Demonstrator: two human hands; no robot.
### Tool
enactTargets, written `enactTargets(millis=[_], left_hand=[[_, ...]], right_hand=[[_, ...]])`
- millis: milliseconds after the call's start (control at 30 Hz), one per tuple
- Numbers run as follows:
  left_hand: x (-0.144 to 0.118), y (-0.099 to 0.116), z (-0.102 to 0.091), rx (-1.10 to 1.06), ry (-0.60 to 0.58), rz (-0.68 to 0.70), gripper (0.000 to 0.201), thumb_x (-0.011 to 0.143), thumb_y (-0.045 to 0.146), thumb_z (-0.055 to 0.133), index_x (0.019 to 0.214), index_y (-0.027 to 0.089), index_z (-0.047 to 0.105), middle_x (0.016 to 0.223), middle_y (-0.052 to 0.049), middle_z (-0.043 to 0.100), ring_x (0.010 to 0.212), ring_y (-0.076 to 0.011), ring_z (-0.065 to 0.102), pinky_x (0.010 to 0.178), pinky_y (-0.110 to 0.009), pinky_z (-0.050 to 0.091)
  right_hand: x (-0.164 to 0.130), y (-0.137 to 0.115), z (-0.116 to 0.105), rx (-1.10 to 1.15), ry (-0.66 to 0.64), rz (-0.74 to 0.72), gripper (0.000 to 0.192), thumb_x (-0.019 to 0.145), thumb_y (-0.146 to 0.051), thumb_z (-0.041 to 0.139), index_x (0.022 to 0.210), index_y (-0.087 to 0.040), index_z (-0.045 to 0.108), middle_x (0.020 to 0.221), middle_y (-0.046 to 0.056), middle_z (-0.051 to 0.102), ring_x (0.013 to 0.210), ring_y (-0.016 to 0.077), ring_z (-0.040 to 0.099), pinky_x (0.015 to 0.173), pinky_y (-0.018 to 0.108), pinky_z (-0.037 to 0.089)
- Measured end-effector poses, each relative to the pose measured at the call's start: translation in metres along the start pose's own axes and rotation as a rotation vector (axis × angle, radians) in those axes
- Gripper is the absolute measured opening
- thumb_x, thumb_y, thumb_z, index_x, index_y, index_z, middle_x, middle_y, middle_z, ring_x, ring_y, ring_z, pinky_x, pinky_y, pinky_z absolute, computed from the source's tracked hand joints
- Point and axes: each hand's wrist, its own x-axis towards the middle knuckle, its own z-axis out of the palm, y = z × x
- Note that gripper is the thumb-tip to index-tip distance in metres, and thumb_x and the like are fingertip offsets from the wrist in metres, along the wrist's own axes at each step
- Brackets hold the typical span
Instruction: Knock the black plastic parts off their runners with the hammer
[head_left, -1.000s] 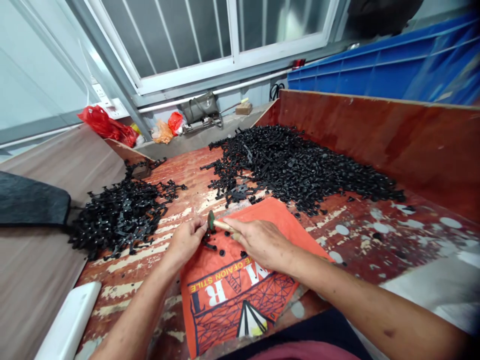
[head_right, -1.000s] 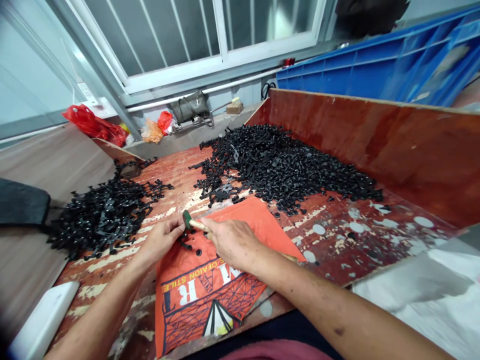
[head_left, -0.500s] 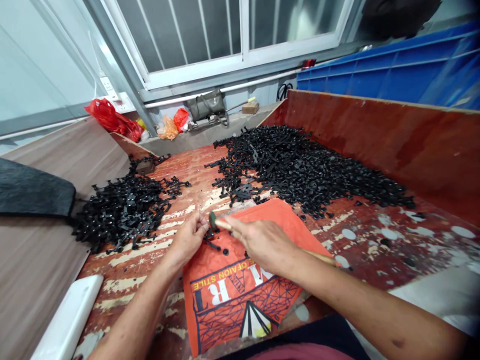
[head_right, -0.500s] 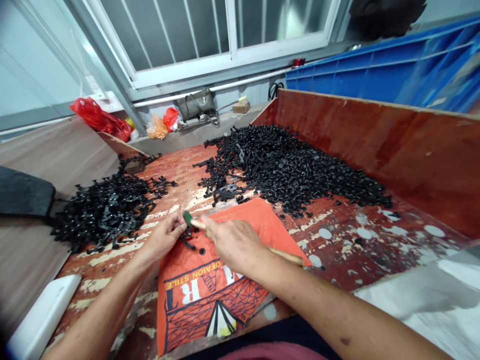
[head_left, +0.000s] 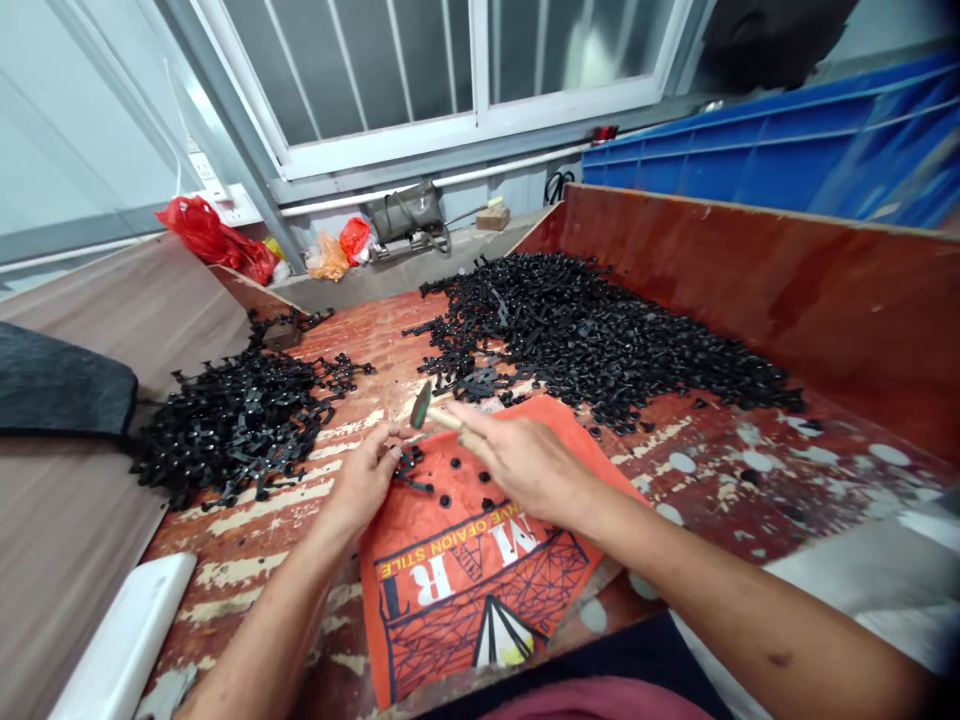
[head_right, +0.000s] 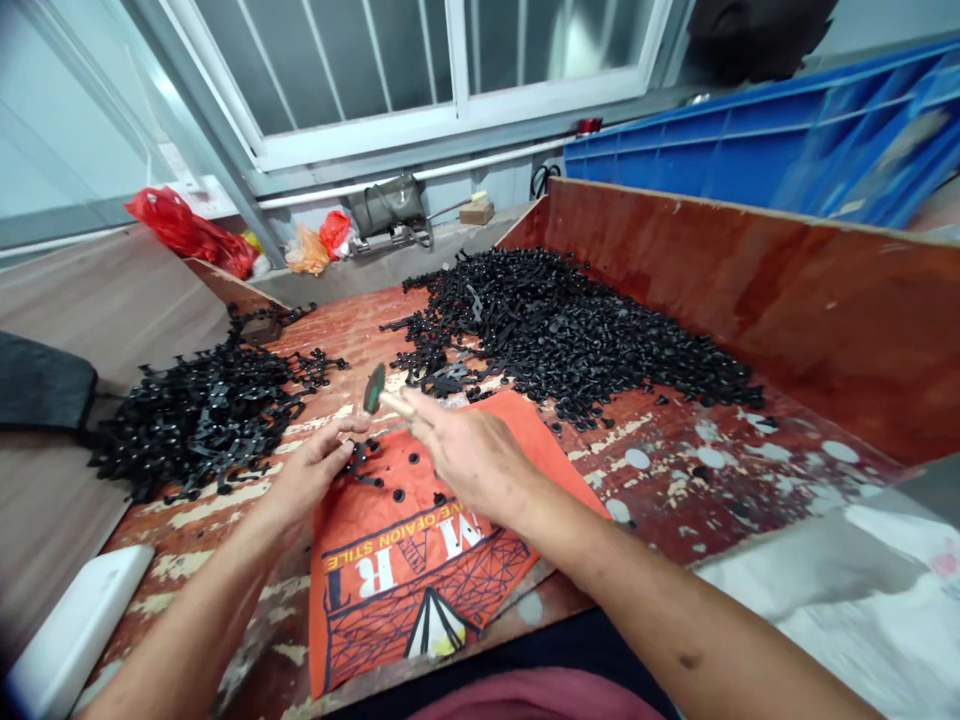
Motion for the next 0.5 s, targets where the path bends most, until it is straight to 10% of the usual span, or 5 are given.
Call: enactTargets(millis=[233, 500], left_hand=[[-0.046, 0.028, 0.001, -0.172, -0.013, -0.191, 0.046, 0.072, 0.044, 0.074, 0.11, 0.023, 0.059, 0.062, 0.006, 0.048, 0.051, -0.0102, 0.045, 0.05, -0.022, 0.032], [-0.057, 0.021, 0.02, -0.098, 0.112, -0.205, 0.053, 0.077, 0.053, 0.066, 0.121, 0.026, 0.059, 0.091, -0.001, 0.066, 0.081, -0.019, 0.062, 0.069, -0.027, 0.046]], right_hand=[[-0.052, 0.014, -0.011, 0.188, 0.042, 0.067, 0.044, 0.106, -0.03, 0.038, 0.147, -0.045, 0.039, 0.143, -0.004, 0.054, 0.113, 0.0222, 0.065, 0.095, 0.039, 0.053], [-0.092, 0.019, 0.005, 0.218, -0.034, 0.154, 0.044, 0.105, -0.028, 0.039, 0.145, -0.047, 0.041, 0.144, -0.008, 0.05, 0.114, 0.0206, 0.065, 0.099, 0.039, 0.052]])
